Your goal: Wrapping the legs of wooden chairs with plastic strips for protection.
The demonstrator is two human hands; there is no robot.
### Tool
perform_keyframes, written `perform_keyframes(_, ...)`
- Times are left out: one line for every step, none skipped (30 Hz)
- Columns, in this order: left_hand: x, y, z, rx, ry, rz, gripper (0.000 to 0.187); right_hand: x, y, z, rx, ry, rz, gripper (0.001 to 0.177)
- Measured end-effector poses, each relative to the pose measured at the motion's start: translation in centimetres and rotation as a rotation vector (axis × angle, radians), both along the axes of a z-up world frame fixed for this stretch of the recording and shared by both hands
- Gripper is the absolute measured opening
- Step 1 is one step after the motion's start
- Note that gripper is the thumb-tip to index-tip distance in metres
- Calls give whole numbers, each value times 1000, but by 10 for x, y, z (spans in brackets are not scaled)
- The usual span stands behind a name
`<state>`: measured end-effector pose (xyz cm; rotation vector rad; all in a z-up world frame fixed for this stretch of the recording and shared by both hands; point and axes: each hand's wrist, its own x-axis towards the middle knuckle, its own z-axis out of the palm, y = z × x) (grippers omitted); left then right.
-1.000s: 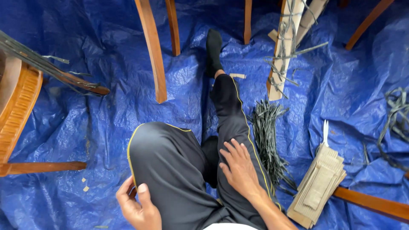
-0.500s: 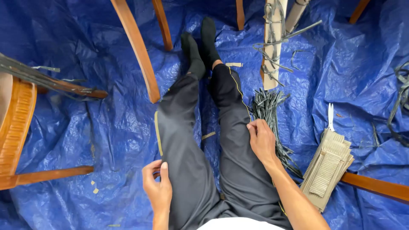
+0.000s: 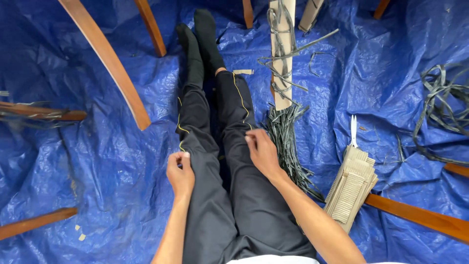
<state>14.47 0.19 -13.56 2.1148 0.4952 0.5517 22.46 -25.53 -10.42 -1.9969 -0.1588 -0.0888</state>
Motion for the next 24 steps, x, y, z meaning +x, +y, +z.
perform_keyframes(0,-9,7,-7,1,-1,14,-6,-12,-15,-7,1,-1,16)
perform_keyframes(-1,-18,13,5,29,36,13,-12,-23,-30,-12,8,-101,16)
perform_keyframes(-9,-24,20,22,68,80,13,-25,-31,-46,-14,25,-195,16)
perform_keyframes(-12,-24,25,20,80,86,13,-30,-41,-65,-17,37,-189,16)
perform_keyframes(-14,-27,29,75,76,69,12,-39,-55,-84,-68,111,-288,18)
perform_keyframes(-17,-30,33,130,72,51,14,-49,-70,-101,-120,185,-387,20)
perform_keyframes(-16,-30,32,122,75,41,14,-58,-84,-120,-128,188,-396,20)
perform_keyframes(-15,-29,33,196,71,2,21,-68,-97,-137,-255,165,-424,23)
perform_keyframes(-14,-26,35,274,59,-30,30,-74,-108,-154,-378,135,-444,27)
perform_keyframes(-15,-26,35,269,56,-31,30,-81,-111,-150,-383,131,-446,27)
perform_keyframes(-14,-23,35,298,99,-96,39,-84,-111,-148,-428,132,-448,31)
perform_keyframes(-13,-21,36,327,142,-161,48,-87,-111,-145,-473,133,-450,35)
perform_keyframes(-13,-22,40,324,144,-162,48,-85,-106,-142,-477,135,-450,35)
perform_keyframes(-14,-23,44,371,181,-243,53,-82,-101,-140,-459,118,-424,34)
perform_keyframes(-13,-26,48,415,217,-323,58,-78,-98,-138,-443,101,-396,33)
perform_keyframes(-16,-23,45,410,219,-322,58,-72,-82,-125,-449,101,-394,33)
perform_keyframes(-16,-22,41,411,240,-358,60,-64,-67,-113,-333,162,-395,31)
perform_keyframes(-17,-21,38,412,261,-395,61,-56,-53,-101,-217,223,-393,29)
perform_keyframes(-14,-20,38,405,264,-397,61,-48,-43,-101,-224,226,-394,29)
perform_keyframes(-11,-19,39,405,281,-388,60,-41,-34,-102,-170,203,-382,27)
perform_keyframes(-8,-19,39,406,300,-378,60,-33,-25,-104,-115,180,-369,25)
perform_keyframes(-10,-18,36,401,303,-378,60,-29,-22,-104,-119,183,-368,25)
perform_keyframes(-9,-17,34,407,295,-374,59,-22,-19,-104,-124,186,-390,23)
perform_keyframes(-7,-17,31,413,287,-369,59,-14,-16,-104,-129,189,-412,22)
